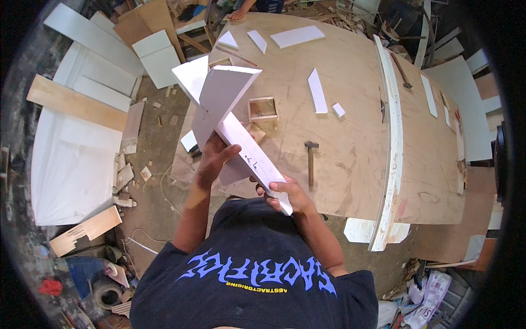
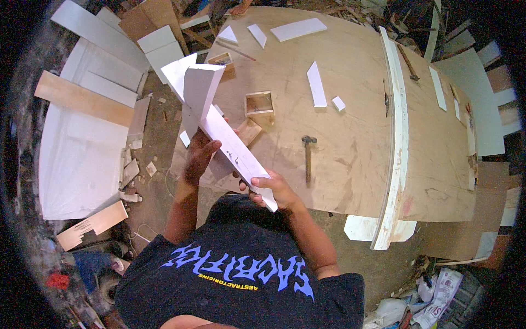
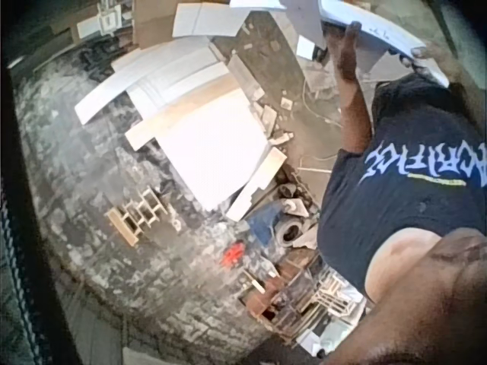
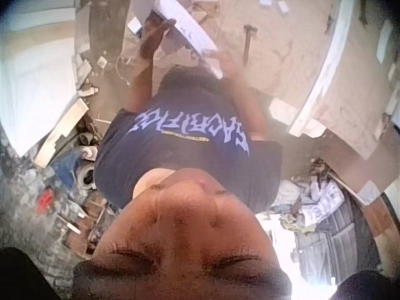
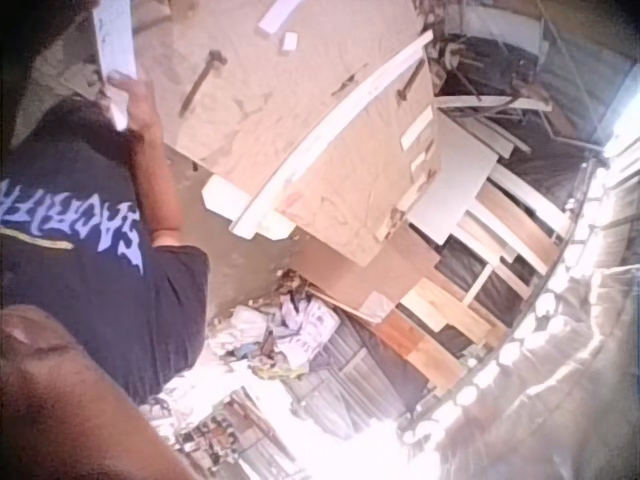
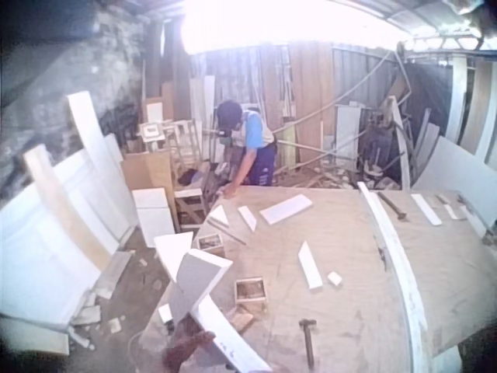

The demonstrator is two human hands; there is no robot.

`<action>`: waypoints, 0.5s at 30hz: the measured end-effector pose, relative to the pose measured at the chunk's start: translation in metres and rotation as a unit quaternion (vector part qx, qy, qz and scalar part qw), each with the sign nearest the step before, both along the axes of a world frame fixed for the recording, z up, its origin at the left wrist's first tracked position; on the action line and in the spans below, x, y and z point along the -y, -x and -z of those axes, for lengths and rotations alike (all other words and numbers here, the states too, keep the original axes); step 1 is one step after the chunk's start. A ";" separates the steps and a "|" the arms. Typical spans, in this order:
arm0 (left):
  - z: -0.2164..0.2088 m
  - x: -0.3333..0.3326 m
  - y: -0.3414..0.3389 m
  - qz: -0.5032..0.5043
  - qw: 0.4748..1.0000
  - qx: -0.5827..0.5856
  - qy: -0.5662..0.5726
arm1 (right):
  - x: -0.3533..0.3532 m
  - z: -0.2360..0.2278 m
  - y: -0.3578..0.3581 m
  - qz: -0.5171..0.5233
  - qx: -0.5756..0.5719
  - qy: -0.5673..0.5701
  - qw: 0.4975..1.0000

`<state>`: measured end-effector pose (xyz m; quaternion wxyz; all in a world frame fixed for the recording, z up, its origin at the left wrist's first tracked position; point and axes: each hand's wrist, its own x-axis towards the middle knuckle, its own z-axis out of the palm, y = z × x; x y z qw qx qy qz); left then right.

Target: The person assembles pieces of a white model airplane by fitting sections together and hammering small fasteners into the structure.

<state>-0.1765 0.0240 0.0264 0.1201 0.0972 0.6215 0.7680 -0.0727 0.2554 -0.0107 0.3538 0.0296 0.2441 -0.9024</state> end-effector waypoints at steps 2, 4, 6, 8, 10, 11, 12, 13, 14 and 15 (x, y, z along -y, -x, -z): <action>0.008 0.014 -0.001 0.019 1.000 0.006 0.002 | 0.004 0.002 -0.002 0.001 0.017 -0.004 1.000; 0.008 0.022 -0.005 0.026 1.000 0.011 0.004 | 0.010 0.001 -0.003 -0.002 0.011 -0.044 0.999; 0.003 0.029 -0.010 0.020 1.000 0.009 -0.001 | 0.013 -0.004 0.007 -0.015 -0.024 -0.120 0.992; 0.005 0.039 -0.012 0.014 0.999 0.016 -0.039 | 0.017 -0.017 0.017 -0.031 -0.153 -0.276 0.948; 0.016 0.047 -0.015 0.013 0.993 0.037 -0.113 | 0.022 -0.015 0.027 -0.023 -0.326 -0.370 0.870; 0.021 0.051 -0.018 0.010 0.994 0.022 -0.105 | 0.022 -0.017 0.024 -0.010 -0.287 -0.368 0.884; 0.030 0.057 -0.019 0.001 0.996 0.004 -0.086 | 0.024 -0.025 0.024 -0.014 -0.310 -0.405 0.860; 0.042 0.063 -0.020 -0.008 0.998 -0.014 -0.068 | 0.024 -0.033 0.025 -0.019 -0.332 -0.442 0.833; 0.053 0.070 -0.021 -0.017 0.998 -0.032 -0.050 | 0.025 -0.038 0.025 -0.024 -0.352 -0.478 0.804; 0.046 0.074 -0.024 0.009 1.000 -0.009 -0.011 | 0.025 -0.040 0.022 -0.008 -0.359 -0.500 0.788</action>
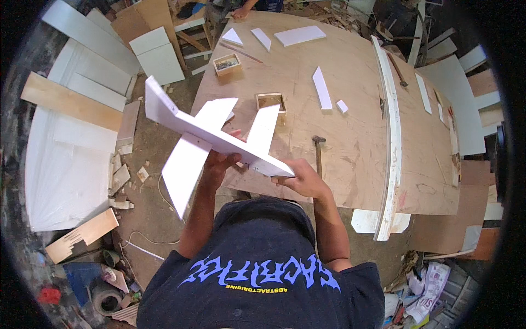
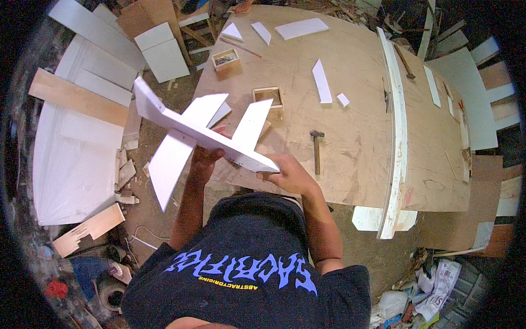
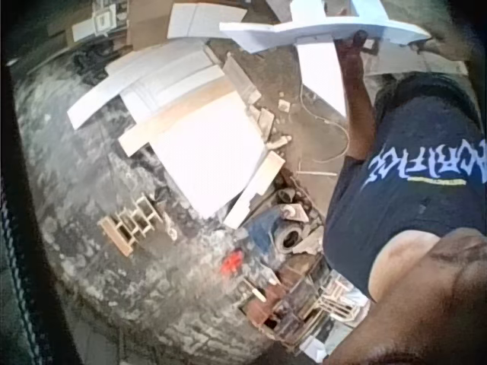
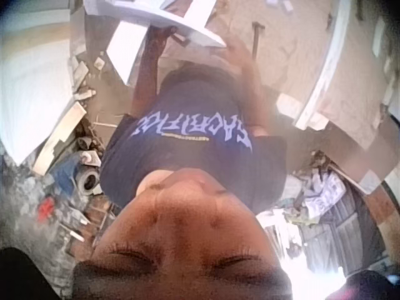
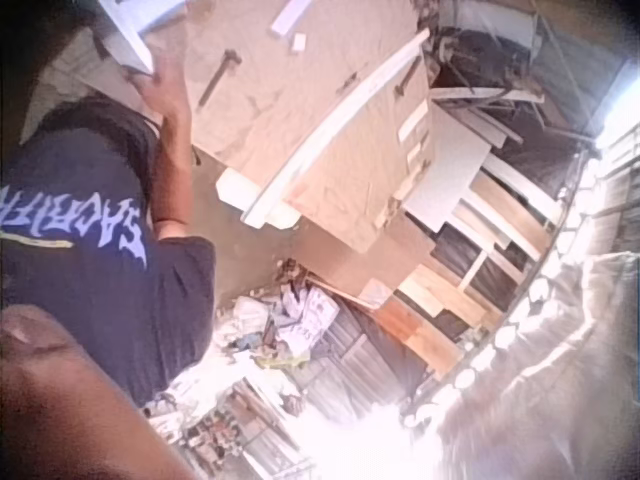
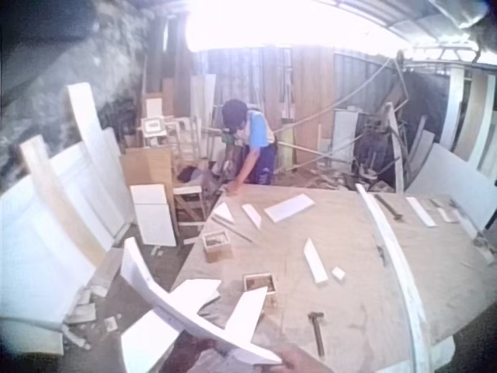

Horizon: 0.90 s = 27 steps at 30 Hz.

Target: The person assembles pieces of a white model airplane by fitting sections together and hammering small fasteners into the structure.

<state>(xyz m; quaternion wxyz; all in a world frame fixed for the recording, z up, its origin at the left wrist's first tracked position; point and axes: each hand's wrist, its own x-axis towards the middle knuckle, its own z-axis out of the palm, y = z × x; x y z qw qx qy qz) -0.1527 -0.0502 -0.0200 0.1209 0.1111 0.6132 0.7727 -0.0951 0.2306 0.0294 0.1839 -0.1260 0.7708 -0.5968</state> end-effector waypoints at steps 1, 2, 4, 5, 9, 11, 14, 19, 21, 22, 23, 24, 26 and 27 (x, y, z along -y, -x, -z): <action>0.004 0.000 -0.002 -0.010 1.000 0.010 0.000 | 0.000 -0.001 -0.003 0.017 -0.019 -0.020 0.999; 0.009 -0.001 -0.003 -0.019 1.000 0.019 0.001 | 0.001 -0.001 -0.005 0.034 -0.038 -0.040 0.998; 0.018 -0.005 -0.007 -0.038 0.999 0.010 -0.023 | 0.000 0.002 -0.009 0.055 -0.074 -0.068 0.993; 0.023 -0.007 -0.008 -0.027 1.000 0.012 0.008 | -0.001 0.003 -0.011 0.065 -0.091 -0.083 0.990; 0.070 -0.013 -0.024 0.004 0.999 0.020 0.046 | 0.001 0.005 -0.017 0.081 -0.120 -0.146 0.979; 0.102 -0.013 -0.043 0.003 0.997 0.067 0.047 | -0.002 0.012 -0.025 0.102 -0.176 -0.177 0.963; 0.126 0.003 -0.075 -0.078 0.975 0.193 0.082 | -0.014 0.011 -0.034 0.113 -0.182 -0.243 0.946; 0.218 0.111 -0.113 -0.515 0.832 0.153 0.140 | -0.056 0.025 -0.036 0.108 -0.189 -0.263 0.940; 0.151 0.111 -0.108 -0.595 0.768 0.037 0.235 | -0.074 0.032 -0.032 0.084 -0.205 -0.298 0.929; 0.097 0.086 -0.098 -0.594 0.760 -0.078 0.251 | -0.084 0.033 -0.029 0.070 -0.216 -0.315 0.921; 0.061 0.071 -0.093 -0.486 0.806 -0.153 0.301 | -0.091 0.033 -0.024 0.052 -0.229 -0.329 0.915; 0.031 0.056 -0.090 -0.370 0.833 -0.220 0.347 | -0.097 0.036 -0.018 0.030 -0.220 -0.332 0.917; -0.030 -0.003 -0.069 -0.157 0.826 -0.302 0.449 | -0.112 0.048 -0.005 -0.013 -0.200 -0.340 0.919; -0.031 -0.029 -0.060 -0.089 0.813 -0.316 0.481 | -0.122 0.057 0.000 -0.036 -0.212 -0.332 0.918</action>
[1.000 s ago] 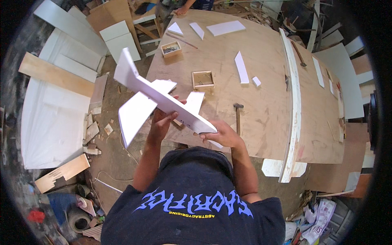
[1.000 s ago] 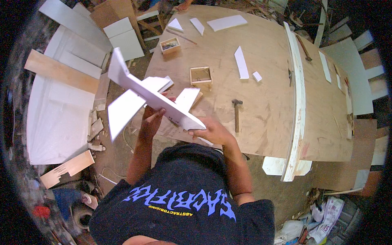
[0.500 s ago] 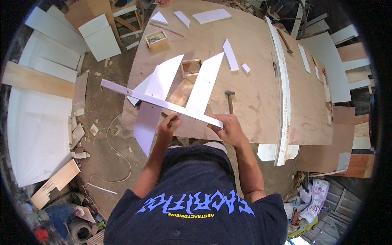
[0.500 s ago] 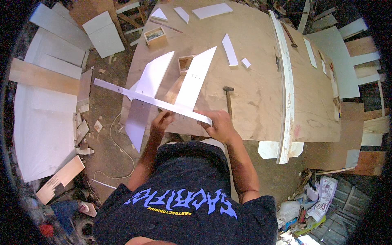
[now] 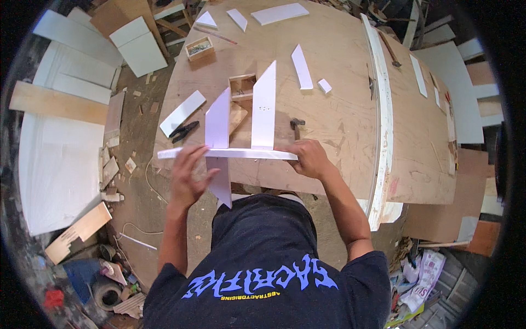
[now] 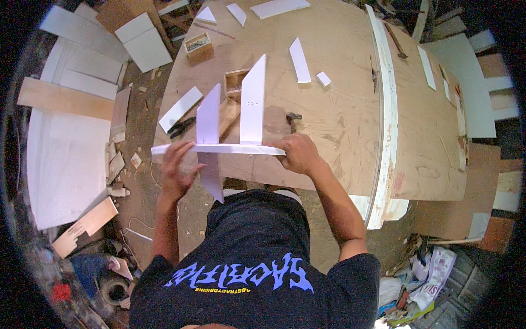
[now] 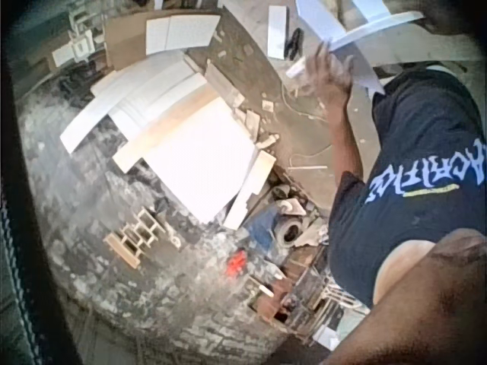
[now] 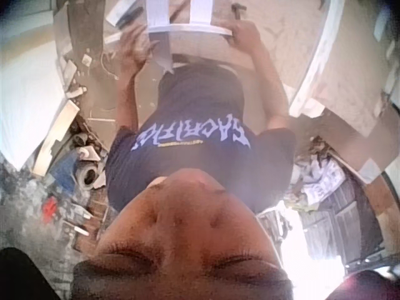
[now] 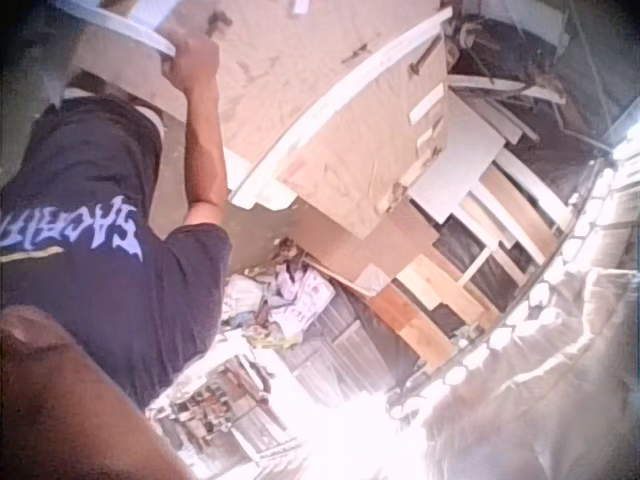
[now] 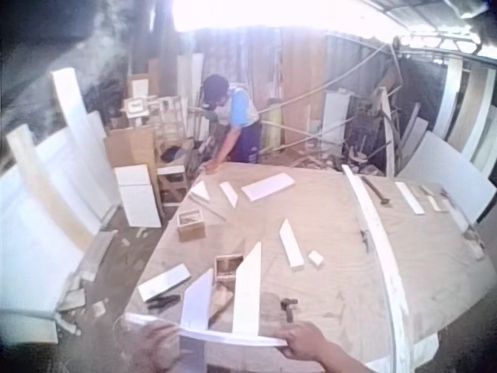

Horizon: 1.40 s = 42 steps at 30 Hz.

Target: The person assembles pieces of a white model airplane by fitting sections together and hammering small fasteners into the structure.

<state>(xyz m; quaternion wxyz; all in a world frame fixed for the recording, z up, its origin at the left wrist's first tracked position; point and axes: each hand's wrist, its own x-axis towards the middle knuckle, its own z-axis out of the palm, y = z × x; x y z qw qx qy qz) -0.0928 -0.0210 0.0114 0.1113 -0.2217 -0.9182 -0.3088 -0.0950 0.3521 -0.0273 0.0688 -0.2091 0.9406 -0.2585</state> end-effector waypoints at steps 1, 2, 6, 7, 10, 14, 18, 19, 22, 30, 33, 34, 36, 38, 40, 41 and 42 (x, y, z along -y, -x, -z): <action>0.000 -0.023 0.009 0.051 0.997 0.019 0.056 | -0.010 0.012 0.005 -0.026 -0.005 0.003 1.000; 0.013 -0.042 0.016 0.069 0.994 0.030 0.080 | -0.018 0.022 0.012 -0.055 -0.011 0.007 0.998; 0.100 -0.076 0.012 0.090 0.985 0.106 0.100 | -0.034 0.050 0.038 -0.127 0.028 0.006 0.991; 0.112 -0.083 0.009 0.081 0.988 0.081 0.101 | -0.038 0.059 0.041 -0.134 0.052 -0.006 0.990; 0.138 -0.104 -0.009 0.054 0.994 0.034 0.089 | -0.052 0.100 0.050 -0.134 0.010 0.005 0.991; 0.163 -0.129 -0.031 -0.008 0.997 0.047 0.056 | -0.064 0.134 0.043 0.091 -0.137 0.008 0.986; 0.187 -0.145 -0.040 -0.081 0.990 0.102 0.049 | -0.058 0.166 0.016 0.353 -0.057 0.123 0.926; 0.193 -0.146 -0.043 -0.089 0.988 0.111 0.054 | -0.052 0.174 0.011 0.362 -0.054 0.081 0.927; 0.208 -0.150 -0.048 -0.117 0.985 0.111 0.055 | -0.034 0.190 0.005 0.377 -0.036 -0.010 0.925; 0.215 -0.160 -0.042 -0.104 0.984 0.141 0.018 | -0.033 0.198 0.000 0.427 0.030 0.148 0.891; 0.216 -0.170 -0.038 -0.065 0.992 0.105 0.004 | -0.039 0.186 -0.032 0.402 0.006 0.198 0.894; 0.214 -0.175 -0.036 -0.053 0.992 0.113 0.001 | -0.039 0.182 -0.046 0.415 0.024 0.217 0.883; 0.209 -0.184 -0.034 -0.030 0.991 0.129 -0.005 | -0.038 0.173 -0.072 0.438 0.059 0.255 0.860; 0.210 -0.198 -0.027 0.005 0.993 0.119 -0.020 | -0.037 0.165 -0.092 0.474 0.055 0.293 0.829; 0.214 -0.208 -0.018 0.038 0.992 0.115 -0.020 | -0.033 0.157 -0.107 0.518 0.053 0.314 0.794; 0.216 -0.214 -0.014 0.050 0.992 0.117 -0.014 | -0.035 0.161 -0.114 0.512 0.026 0.287 0.809; 0.217 -0.223 -0.010 0.064 0.991 0.120 -0.009 | -0.038 0.165 -0.119 0.507 -0.002 0.257 0.823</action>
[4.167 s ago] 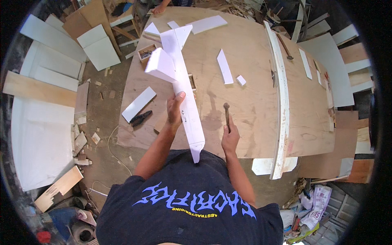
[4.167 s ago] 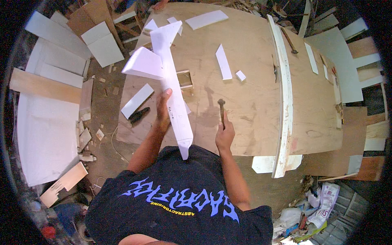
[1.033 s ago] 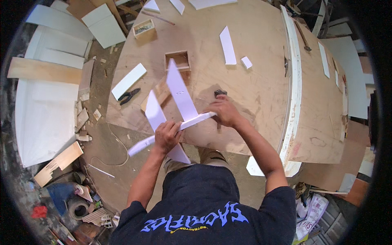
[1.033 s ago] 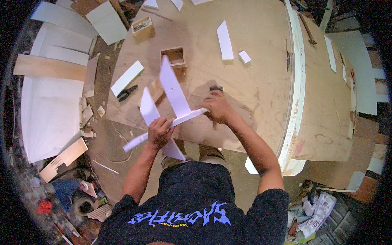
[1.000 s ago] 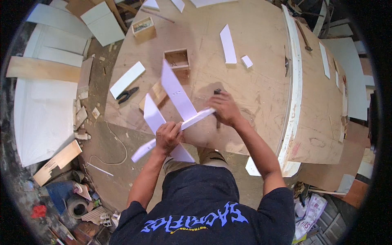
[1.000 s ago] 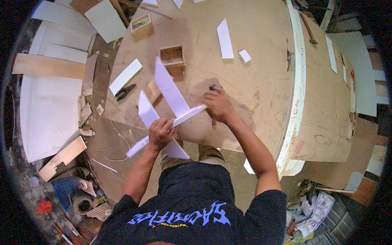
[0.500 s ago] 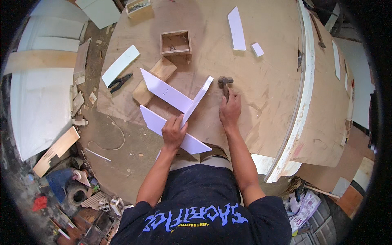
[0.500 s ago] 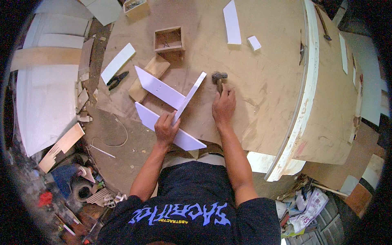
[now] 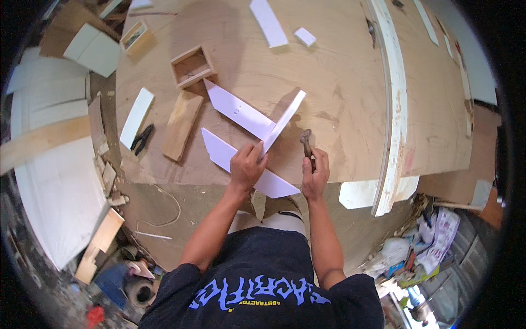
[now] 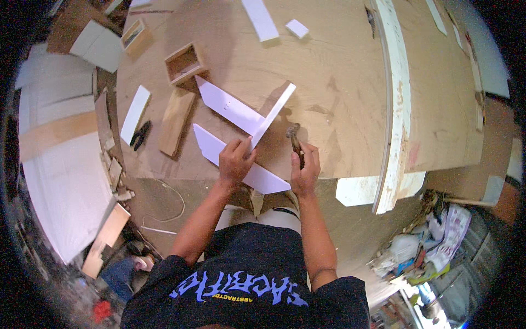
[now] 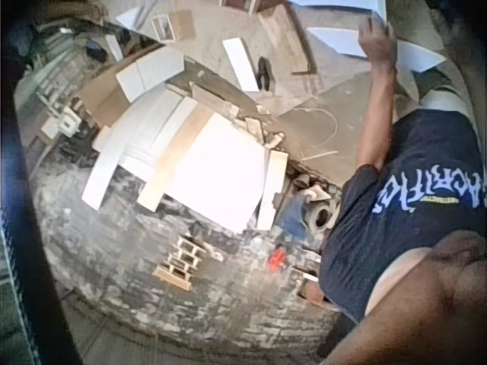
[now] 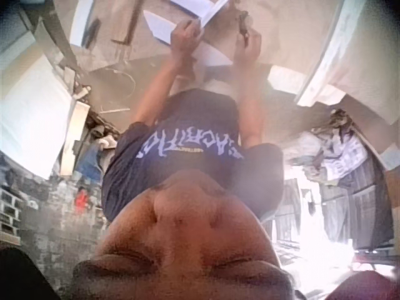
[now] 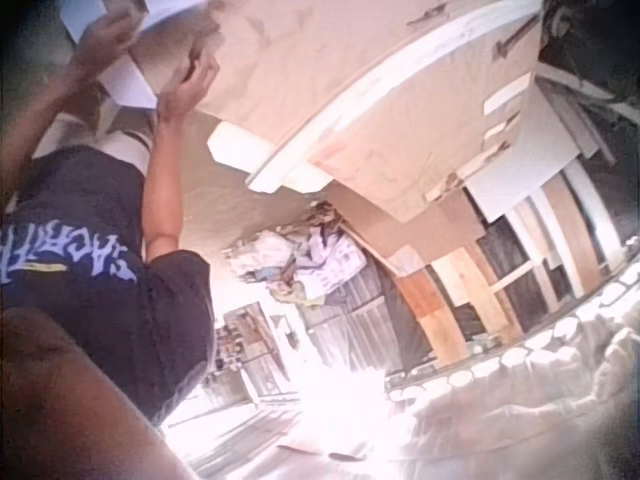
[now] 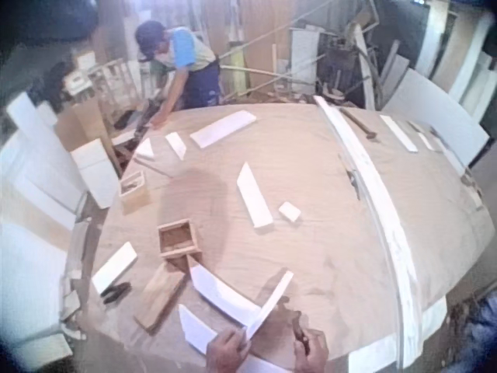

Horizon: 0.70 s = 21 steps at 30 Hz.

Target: The person assembles pieces of a white model airplane by fitting sections together and hammering small fasteners into the structure.

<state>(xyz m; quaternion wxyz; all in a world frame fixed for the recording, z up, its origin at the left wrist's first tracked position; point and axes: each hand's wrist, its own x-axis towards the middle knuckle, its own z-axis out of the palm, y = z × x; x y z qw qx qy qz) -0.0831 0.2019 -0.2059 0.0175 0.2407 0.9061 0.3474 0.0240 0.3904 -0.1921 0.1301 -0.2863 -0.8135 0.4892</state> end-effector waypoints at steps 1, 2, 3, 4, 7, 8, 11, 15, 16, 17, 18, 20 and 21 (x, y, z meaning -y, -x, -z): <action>0.000 -0.005 0.005 0.017 0.999 0.038 0.026 | -0.003 0.003 -0.005 -0.005 -0.008 -0.042 0.999; 0.000 -0.010 0.010 0.021 0.998 0.043 0.027 | -0.007 0.007 -0.010 -0.023 -0.015 -0.051 0.998; -0.002 -0.015 0.016 0.023 0.998 0.048 0.031 | -0.010 0.001 -0.006 -0.043 -0.022 -0.057 0.997; 0.000 -0.019 0.019 0.026 0.998 0.055 0.034 | -0.012 -0.001 -0.005 -0.062 -0.027 -0.065 0.996; -0.009 -0.032 0.029 0.048 0.996 -0.046 0.063 | -0.018 0.003 -0.007 -0.108 0.008 -0.076 0.991; -0.011 -0.036 0.032 0.061 0.992 -0.088 0.066 | -0.019 0.005 -0.008 -0.127 0.015 -0.088 0.988; 0.001 -0.030 0.033 0.120 0.990 -0.035 0.061 | -0.009 0.014 -0.004 -0.099 0.007 -0.061 0.993; 0.008 -0.031 0.036 0.141 0.989 -0.008 0.049 | -0.006 0.018 0.009 -0.098 -0.005 -0.145 0.985; 0.009 -0.031 0.035 0.142 0.989 -0.005 0.052 | -0.005 0.020 0.009 -0.099 -0.008 -0.161 0.982; 0.010 -0.031 0.034 0.142 0.988 -0.002 0.055 | -0.006 0.022 0.010 -0.100 -0.013 -0.177 0.979; 0.010 -0.030 0.033 0.142 0.988 0.001 0.059 | -0.006 0.024 0.011 -0.106 -0.019 -0.191 0.976; 0.009 -0.029 0.034 0.142 0.988 0.007 0.062 | -0.007 0.028 0.012 -0.117 -0.031 -0.220 0.968; 0.010 -0.029 0.034 0.143 0.988 0.010 0.063 | -0.007 0.030 0.011 -0.115 -0.052 -0.218 0.968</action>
